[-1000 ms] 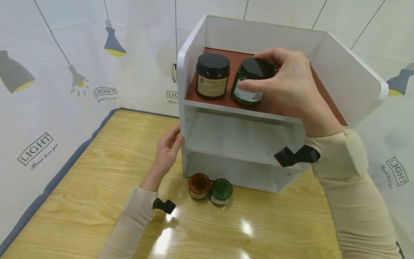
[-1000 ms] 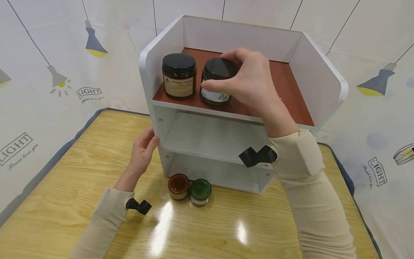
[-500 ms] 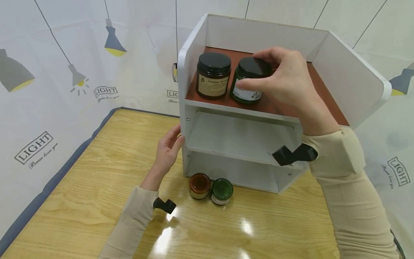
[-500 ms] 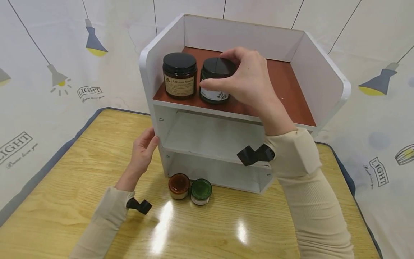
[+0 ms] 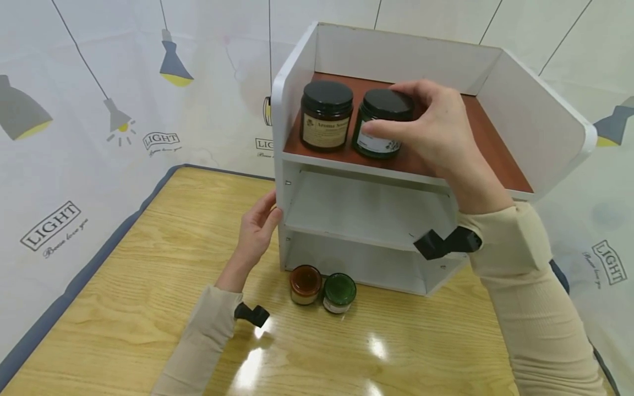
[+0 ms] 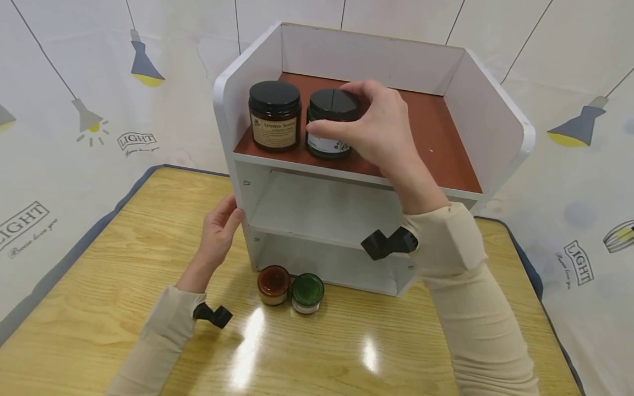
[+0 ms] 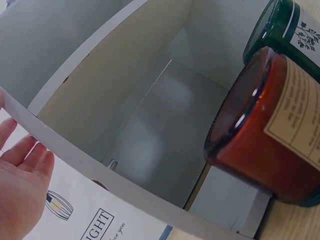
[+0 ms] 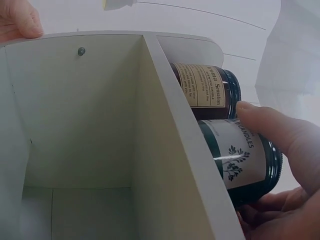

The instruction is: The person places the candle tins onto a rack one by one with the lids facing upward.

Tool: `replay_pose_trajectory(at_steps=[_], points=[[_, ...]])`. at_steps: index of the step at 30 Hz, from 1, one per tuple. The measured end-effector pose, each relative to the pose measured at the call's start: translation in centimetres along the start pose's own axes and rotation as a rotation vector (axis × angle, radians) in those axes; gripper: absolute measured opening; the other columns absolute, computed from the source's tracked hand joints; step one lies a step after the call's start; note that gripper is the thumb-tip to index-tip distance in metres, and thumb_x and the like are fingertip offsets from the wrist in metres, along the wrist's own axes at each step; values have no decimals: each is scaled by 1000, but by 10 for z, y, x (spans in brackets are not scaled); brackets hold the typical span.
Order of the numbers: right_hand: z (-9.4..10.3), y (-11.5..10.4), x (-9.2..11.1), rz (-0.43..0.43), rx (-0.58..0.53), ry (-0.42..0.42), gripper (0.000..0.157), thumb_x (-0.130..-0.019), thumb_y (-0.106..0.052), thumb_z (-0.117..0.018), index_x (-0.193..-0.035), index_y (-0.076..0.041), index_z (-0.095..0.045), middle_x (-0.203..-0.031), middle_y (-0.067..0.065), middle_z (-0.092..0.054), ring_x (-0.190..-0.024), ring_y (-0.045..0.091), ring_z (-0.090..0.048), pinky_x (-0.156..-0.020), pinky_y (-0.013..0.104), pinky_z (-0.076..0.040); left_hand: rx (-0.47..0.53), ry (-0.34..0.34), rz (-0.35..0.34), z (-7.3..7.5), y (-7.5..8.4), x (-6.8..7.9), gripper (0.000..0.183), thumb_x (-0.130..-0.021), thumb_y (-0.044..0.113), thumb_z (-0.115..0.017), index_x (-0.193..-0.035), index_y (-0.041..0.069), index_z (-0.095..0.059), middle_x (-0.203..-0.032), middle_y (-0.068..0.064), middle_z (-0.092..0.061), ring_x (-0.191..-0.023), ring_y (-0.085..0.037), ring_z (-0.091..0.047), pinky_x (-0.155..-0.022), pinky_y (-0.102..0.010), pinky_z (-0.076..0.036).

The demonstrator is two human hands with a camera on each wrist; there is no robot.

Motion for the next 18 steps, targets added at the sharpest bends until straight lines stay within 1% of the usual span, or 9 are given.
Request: replay_pose_trajectory(at_steps=[3,7,12,15,18], points=[[-1,1,0,-2,-46,17,53,-73,-13,-81,-119,-3,-57,-107,5,-56,-92,15,-56,-73,16,-49,-2,6,3,1,0,0,42,-97,5,-49,-131,-17,-39,-133,-3,-51,-124,-13,-45,-99,-27,-41],[-2,4,0,-19,-66,26,53,-73,-13,-81,-120,-3,-57,-107,3,-56,-93,14,-57,-73,17,-49,-6,9,5,1,0,-1,41,-97,3,-49,-131,-17,-39,-134,-7,-49,-125,-14,-45,-100,-27,-41],[-2,4,0,-27,-41,26,55,-74,-14,-80,-122,-4,-56,-109,4,-56,-96,15,-56,-77,18,-49,3,8,7,0,0,0,42,-97,5,-50,-131,-17,-39,-133,-3,-50,-125,-14,-44,-100,-28,-40],[-2,4,1,-27,-14,27,58,-75,-17,-80,-126,-5,-55,-113,5,-55,-99,15,-55,-81,20,-49,13,8,3,1,-1,0,46,-97,12,-51,-131,-17,-39,-132,1,-50,-125,-13,-45,-100,-27,-40],[-2,4,3,-28,15,22,63,-76,-20,-78,-132,-7,-51,-118,7,-54,-103,16,-53,-83,22,-48,14,8,0,1,-3,1,51,-97,18,-53,-131,-17,-39,-133,-1,-50,-125,-13,-45,-100,-28,-41]])
Point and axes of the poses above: each hand's wrist, its own x-axis away from the middle knuckle, its own z-axis out of the back of the hand, y = z × x, the point moved 9 cm from there along -x, towards the middle knuckle
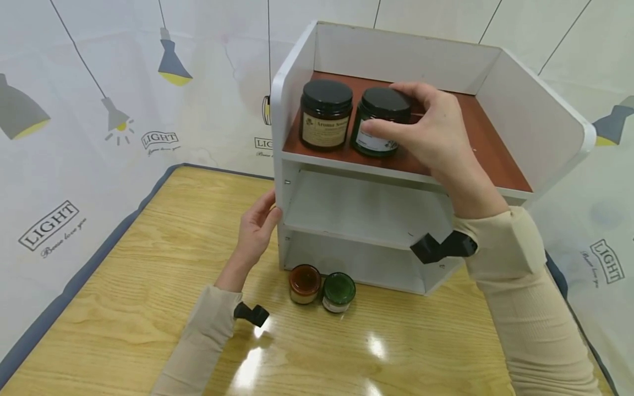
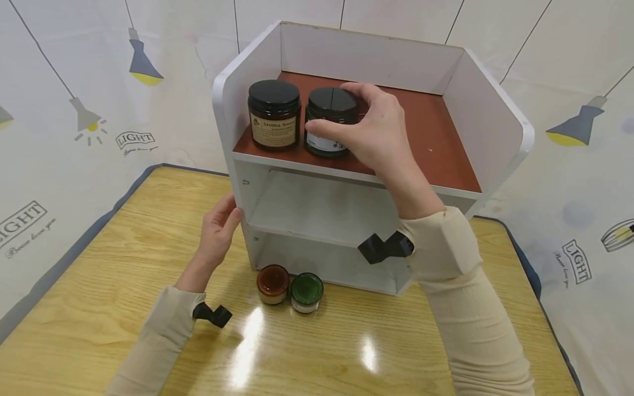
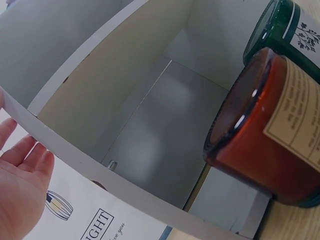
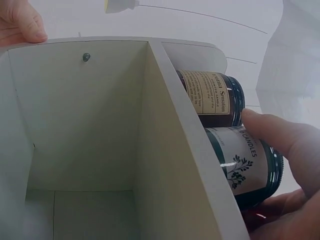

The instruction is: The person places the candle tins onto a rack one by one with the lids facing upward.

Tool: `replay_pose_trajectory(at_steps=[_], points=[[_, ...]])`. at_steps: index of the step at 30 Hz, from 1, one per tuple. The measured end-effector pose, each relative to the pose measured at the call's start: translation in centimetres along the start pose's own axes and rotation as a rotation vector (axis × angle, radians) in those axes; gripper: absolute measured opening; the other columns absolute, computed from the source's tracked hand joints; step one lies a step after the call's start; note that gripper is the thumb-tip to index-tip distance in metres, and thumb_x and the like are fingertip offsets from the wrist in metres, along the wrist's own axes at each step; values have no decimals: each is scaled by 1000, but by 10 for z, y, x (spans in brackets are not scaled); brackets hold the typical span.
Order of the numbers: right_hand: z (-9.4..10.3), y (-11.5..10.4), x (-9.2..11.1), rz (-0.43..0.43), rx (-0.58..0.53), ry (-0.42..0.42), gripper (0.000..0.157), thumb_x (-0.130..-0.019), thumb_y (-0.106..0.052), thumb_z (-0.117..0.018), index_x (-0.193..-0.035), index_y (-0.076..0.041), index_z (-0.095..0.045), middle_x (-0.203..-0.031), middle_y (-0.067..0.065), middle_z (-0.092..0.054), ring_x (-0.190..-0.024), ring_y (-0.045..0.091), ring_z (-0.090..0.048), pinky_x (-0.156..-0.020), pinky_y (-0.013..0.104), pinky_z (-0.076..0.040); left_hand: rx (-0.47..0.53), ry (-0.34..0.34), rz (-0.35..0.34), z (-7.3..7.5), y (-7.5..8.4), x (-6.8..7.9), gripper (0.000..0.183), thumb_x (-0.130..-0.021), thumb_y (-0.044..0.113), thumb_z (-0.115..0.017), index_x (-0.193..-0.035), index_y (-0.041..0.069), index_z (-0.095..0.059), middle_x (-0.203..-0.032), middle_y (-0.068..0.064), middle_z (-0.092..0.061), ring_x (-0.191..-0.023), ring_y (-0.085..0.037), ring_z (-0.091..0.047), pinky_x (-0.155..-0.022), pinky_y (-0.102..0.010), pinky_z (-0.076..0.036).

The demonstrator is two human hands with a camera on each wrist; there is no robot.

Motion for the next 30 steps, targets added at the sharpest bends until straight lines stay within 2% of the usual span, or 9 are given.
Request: replay_pose_trajectory(at_steps=[5,9,13,19,23,30], points=[[-2,1,3,14,9,-20,73,-79,-20,-76,-141,-9,-40,-128,10,-49,-110,20,-51,-88,24,-47,-3,-2,7,0,1,0,46,-97,12,-51,-132,-17,-39,-132,0,-50,-125,-13,-45,-100,-28,-40],[3,-1,7,41,-29,15,74,-79,-17,-76,-143,-9,-39,-132,10,-47,-116,22,-49,-97,27,-42,-1,-2,8,-1,2,0,42,-97,3,-49,-131,-17,-38,-131,4,-51,-125,-13,-45,-100,-27,-40],[15,-5,14,73,-141,98,67,-81,-13,-73,-140,-7,-42,-131,8,-47,-118,20,-47,-102,26,-37,-6,-2,5,-1,3,-1,42,-97,4,-49,-131,-17,-38,-133,-1,-50,-125,-14,-45,-101,-28,-40],[28,-9,26,146,-307,163,58,-81,-3,-70,-134,-2,-48,-122,7,-50,-115,20,-48,-100,26,-39,-20,-7,7,0,1,-1,47,-97,14,-51,-132,-16,-39,-136,-14,-47,-126,-14,-44,-102,-30,-39],[31,-8,32,170,-344,171,56,-79,0,-70,-132,0,-50,-120,7,-52,-115,20,-48,-100,26,-39,-21,-9,9,0,2,-1,49,-97,16,-52,-131,-16,-39,-134,-9,-49,-125,-14,-44,-102,-30,-39],[32,-5,43,174,-434,161,59,-76,4,-72,-131,1,-50,-121,10,-52,-115,22,-48,-99,24,-40,-23,-12,7,-1,3,-1,45,-97,10,-51,-131,-17,-39,-134,-4,-50,-125,-14,-44,-101,-29,-39]])
Point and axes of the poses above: each hand's wrist, its own x-axis away from the middle knuckle, its own z-axis out of the back of the hand, y = z × x, the point moved 9 cm from there along -x, towards the middle knuckle
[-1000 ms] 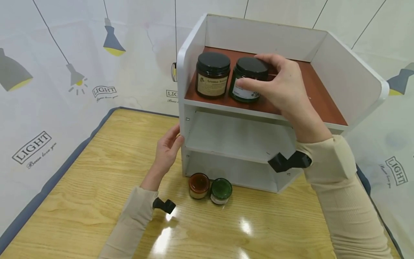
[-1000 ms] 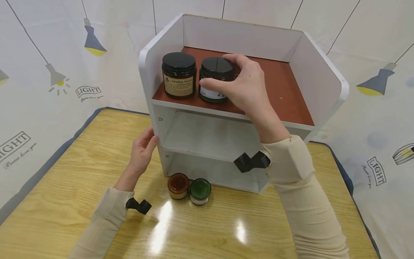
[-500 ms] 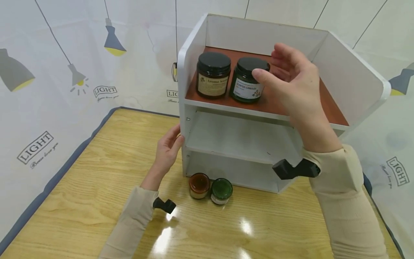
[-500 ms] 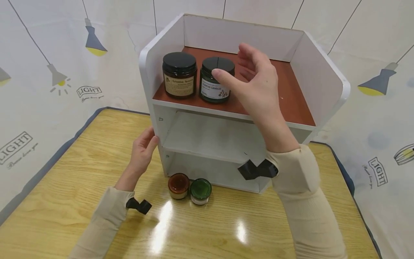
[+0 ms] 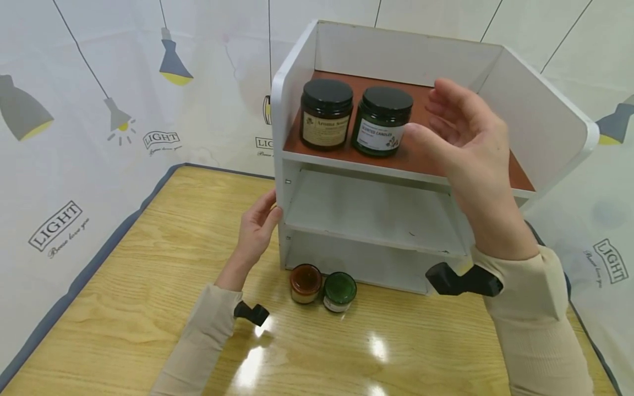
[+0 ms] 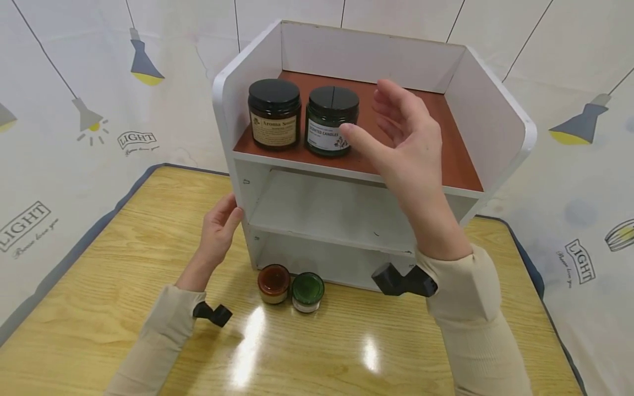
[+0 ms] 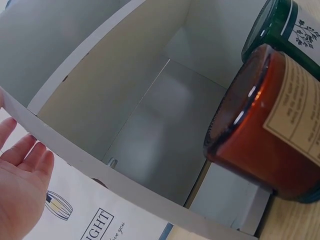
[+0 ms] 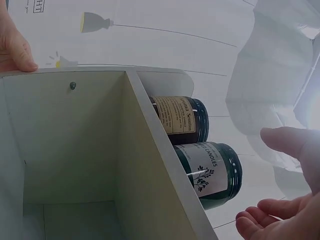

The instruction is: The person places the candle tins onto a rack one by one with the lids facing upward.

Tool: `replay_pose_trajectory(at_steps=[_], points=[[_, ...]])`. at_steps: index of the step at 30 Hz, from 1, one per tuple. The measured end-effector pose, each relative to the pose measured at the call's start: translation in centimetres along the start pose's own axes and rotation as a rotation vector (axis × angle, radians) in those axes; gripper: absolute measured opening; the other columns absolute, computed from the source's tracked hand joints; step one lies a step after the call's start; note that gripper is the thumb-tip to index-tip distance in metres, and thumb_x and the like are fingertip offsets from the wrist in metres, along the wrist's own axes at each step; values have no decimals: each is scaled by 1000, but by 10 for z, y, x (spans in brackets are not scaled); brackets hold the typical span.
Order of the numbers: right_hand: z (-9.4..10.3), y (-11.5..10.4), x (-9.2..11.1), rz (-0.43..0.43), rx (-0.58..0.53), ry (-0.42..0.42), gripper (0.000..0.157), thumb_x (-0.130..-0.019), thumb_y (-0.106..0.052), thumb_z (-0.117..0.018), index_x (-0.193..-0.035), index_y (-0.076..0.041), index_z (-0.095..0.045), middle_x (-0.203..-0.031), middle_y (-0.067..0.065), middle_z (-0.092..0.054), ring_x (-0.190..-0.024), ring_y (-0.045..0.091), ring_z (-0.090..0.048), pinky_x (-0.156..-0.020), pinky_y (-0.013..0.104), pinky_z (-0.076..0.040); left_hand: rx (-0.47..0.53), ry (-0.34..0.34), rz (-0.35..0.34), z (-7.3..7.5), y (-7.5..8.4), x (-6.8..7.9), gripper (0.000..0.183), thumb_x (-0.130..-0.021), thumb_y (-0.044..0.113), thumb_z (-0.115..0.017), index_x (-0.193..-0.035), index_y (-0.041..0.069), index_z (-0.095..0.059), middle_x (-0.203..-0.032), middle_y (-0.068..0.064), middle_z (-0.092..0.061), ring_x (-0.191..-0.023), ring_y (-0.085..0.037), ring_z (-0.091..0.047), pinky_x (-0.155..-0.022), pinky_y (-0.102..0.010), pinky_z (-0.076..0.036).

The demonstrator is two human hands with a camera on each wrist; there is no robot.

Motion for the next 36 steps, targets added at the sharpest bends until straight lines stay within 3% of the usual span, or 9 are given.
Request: replay_pose_trajectory(at_steps=[10,23,36], points=[[3,1,13,16,-23,-3,55,-78,8,-69,-130,2,-51,-120,9,-53,-116,22,-48,-99,23,-40,11,-4,-12,0,0,0,59,-95,27,-53,-132,-17,-38,-131,3,-51,-125,-15,-45,-101,-30,-40],[5,7,40,29,-29,9,55,-78,15,-66,-129,0,-51,-126,14,-51,-120,26,-45,-97,21,-41,2,0,10,0,0,1,47,-97,12,-51,-132,-17,-38,-131,7,-51,-125,-13,-44,-101,-28,-39],[-1,15,62,8,-66,-40,59,-76,22,-62,-131,4,-48,-130,20,-47,-120,27,-44,-99,23,-39,-2,-3,7,0,-2,2,54,-97,23,-53,-132,-16,-39,-130,10,-51,-125,-12,-44,-101,-28,-39]])
Point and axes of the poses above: each hand's wrist, its own x-axis away from the middle knuckle, its own z-axis out of the back of the hand, y = z × x, the point moved 9 cm from there along -x, towards the middle knuckle
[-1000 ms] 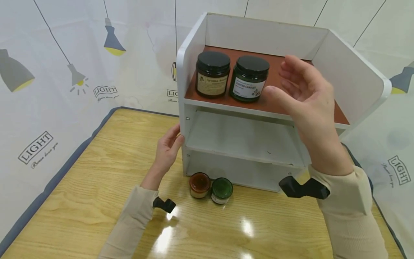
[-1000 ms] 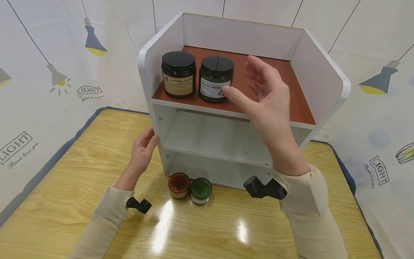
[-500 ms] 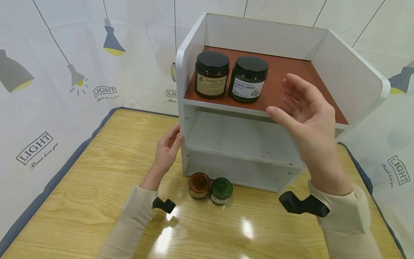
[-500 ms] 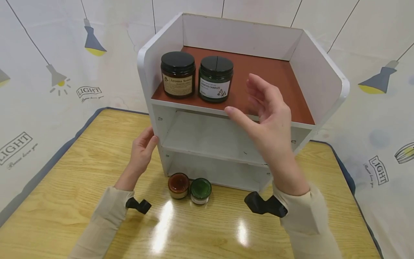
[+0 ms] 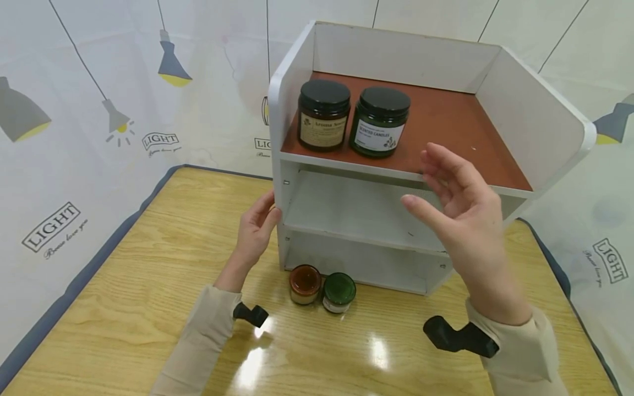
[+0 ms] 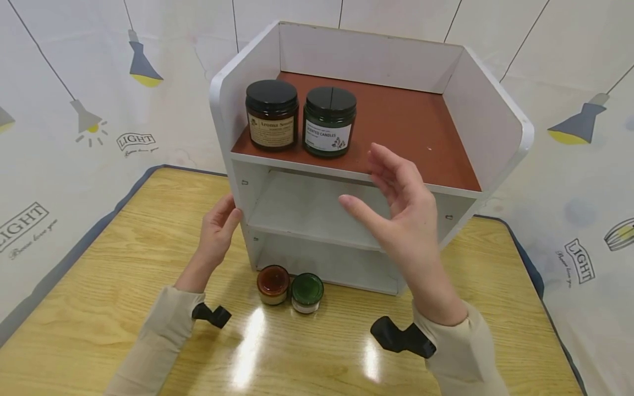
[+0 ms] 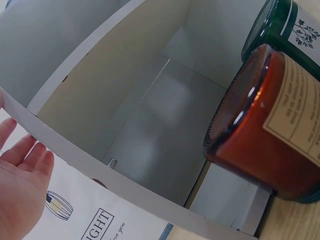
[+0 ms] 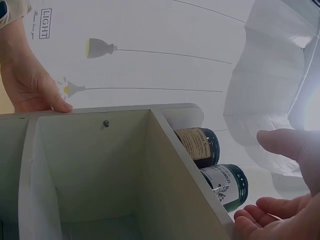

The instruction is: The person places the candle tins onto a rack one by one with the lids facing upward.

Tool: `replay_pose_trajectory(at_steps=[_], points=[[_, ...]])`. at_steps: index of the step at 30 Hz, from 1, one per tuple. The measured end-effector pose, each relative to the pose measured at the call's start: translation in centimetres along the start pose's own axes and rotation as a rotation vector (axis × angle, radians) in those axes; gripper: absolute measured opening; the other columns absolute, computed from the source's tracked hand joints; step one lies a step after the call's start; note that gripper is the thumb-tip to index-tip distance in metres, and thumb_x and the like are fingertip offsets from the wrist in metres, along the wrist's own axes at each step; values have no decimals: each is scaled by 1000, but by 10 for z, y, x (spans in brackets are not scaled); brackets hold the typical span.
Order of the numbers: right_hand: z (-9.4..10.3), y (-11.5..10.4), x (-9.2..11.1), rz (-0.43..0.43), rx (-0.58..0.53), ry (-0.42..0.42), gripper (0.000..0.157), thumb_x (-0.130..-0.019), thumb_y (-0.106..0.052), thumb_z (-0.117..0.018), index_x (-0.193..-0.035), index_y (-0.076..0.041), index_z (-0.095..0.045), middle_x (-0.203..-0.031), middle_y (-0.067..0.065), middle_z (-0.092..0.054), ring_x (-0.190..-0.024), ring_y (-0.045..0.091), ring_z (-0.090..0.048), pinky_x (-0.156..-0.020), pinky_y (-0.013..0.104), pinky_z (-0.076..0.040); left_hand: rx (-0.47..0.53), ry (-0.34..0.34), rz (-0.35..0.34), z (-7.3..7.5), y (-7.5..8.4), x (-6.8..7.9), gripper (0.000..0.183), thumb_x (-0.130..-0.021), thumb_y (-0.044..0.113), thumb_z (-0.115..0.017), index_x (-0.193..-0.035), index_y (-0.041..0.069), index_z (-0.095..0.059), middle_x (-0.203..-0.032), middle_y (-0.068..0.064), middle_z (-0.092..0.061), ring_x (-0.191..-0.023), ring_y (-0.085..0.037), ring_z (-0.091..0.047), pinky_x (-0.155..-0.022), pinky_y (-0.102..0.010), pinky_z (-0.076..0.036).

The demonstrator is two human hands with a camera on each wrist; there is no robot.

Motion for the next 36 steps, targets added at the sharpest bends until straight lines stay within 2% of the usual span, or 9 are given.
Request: replay_pose_trajectory(at_steps=[4,7,12,16,29,32,36], points=[[-2,2,6,5,-9,-8,60,-76,23,-62,-132,5,-47,-131,20,-47,-122,27,-44,-100,23,-38,-12,3,0,0,1,0,52,-97,21,-52,-132,-15,-39,-132,5,-50,-126,-12,-44,-102,-28,-39],[-2,2,10,40,-12,-21,59,-77,20,-63,-131,6,-47,-130,20,-48,-122,26,-45,-101,23,-38,-11,3,-2,0,2,0,50,-97,17,-52,-132,-16,-39,-133,2,-50,-126,-13,-44,-102,-28,-39],[-2,2,18,84,-48,-41,59,-75,19,-66,-130,6,-48,-127,19,-50,-120,25,-48,-100,25,-39,-4,6,-1,0,2,-1,47,-97,13,-51,-131,-17,-38,-131,8,-51,-125,-12,-44,-101,-27,-39],[-4,4,23,81,-63,-54,60,-74,20,-66,-130,7,-48,-126,18,-51,-120,25,-48,-100,26,-39,-6,9,-4,-1,3,-1,48,-97,15,-51,-130,-17,-38,-129,13,-52,-124,-11,-45,-100,-25,-40],[-12,18,38,73,-70,-93,64,-70,30,-60,-129,12,-46,-123,15,-54,-118,26,-48,-99,25,-41,-4,7,-16,-1,5,0,49,-97,17,-52,-130,-17,-39,-130,8,-52,-124,-12,-45,-100,-27,-41],[-13,24,41,65,-68,-98,62,-70,30,-59,-129,13,-46,-123,14,-54,-118,25,-49,-98,26,-41,-5,8,-17,0,4,0,53,-96,22,-53,-130,-17,-39,-131,5,-51,-124,-12,-45,-99,-27,-41],[-15,34,45,54,-60,-113,61,-71,30,-59,-128,15,-44,-123,13,-53,-118,24,-48,-99,26,-40,-7,7,-8,0,3,0,54,-96,23,-53,-131,-16,-39,-134,-8,-49,-125,-13,-45,-99,-27,-41]])
Point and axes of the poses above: each hand's wrist, its own x-axis away from the middle knuckle, its own z-axis out of the back of the hand, y = z × x, the point moved 9 cm from there along -x, towards the middle knuckle
